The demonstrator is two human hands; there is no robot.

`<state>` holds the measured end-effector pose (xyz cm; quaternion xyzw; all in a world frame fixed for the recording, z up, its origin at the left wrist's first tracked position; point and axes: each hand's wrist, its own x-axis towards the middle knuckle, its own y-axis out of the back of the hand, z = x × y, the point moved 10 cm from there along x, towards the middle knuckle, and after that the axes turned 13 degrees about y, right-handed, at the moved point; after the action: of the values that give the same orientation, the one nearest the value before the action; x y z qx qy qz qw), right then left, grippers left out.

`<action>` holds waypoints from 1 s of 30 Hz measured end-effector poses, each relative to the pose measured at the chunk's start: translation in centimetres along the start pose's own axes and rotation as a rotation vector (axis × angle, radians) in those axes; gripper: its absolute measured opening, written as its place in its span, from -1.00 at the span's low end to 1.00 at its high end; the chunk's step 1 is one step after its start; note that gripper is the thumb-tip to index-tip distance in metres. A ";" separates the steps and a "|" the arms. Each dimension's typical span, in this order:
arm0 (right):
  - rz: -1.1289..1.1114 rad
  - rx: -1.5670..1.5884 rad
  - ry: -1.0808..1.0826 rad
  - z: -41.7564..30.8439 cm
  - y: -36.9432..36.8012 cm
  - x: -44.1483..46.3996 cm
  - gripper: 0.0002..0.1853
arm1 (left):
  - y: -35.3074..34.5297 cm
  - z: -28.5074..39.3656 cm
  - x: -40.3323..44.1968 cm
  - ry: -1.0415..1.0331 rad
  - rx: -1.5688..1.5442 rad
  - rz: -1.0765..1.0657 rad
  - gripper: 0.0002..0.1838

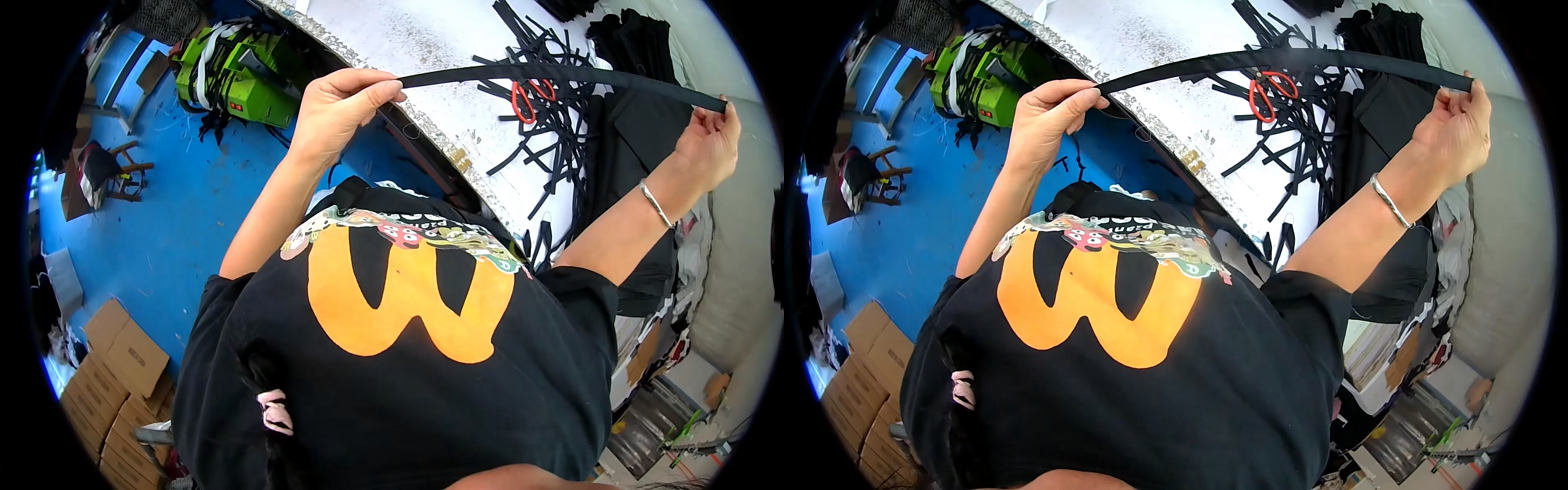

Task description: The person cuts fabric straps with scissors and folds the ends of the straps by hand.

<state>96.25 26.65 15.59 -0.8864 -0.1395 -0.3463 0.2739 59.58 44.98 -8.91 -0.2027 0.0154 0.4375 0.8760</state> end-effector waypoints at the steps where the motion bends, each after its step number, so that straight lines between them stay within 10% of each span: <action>1: 0.004 -0.002 0.003 0.0 0.3 0.0 -0.86 | -0.1 0.1 0.0 0.000 0.002 -0.005 -0.84; 11: 0.164 0.131 -0.335 6.3 8.5 -3.7 -0.88 | -1.7 2.4 -1.0 -0.047 0.337 -0.017 -0.91; 21: 0.422 -0.018 -0.831 16.6 15.3 -21.9 -0.89 | -10.3 6.0 -6.8 0.086 -0.022 -0.746 -0.87; 27: 0.752 0.542 -0.853 16.9 18.2 -25.3 -0.90 | -10.4 13.0 -5.9 -0.557 1.047 -0.156 -0.90; 30: 0.580 0.837 -0.791 13.5 17.0 -24.0 -0.82 | -11.4 15.0 -6.1 -0.792 1.299 0.003 -0.86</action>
<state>93.56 19.37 -15.83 -0.7669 -0.1080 0.1785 0.6069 62.40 39.80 9.99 0.5258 -0.0454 0.3819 0.7587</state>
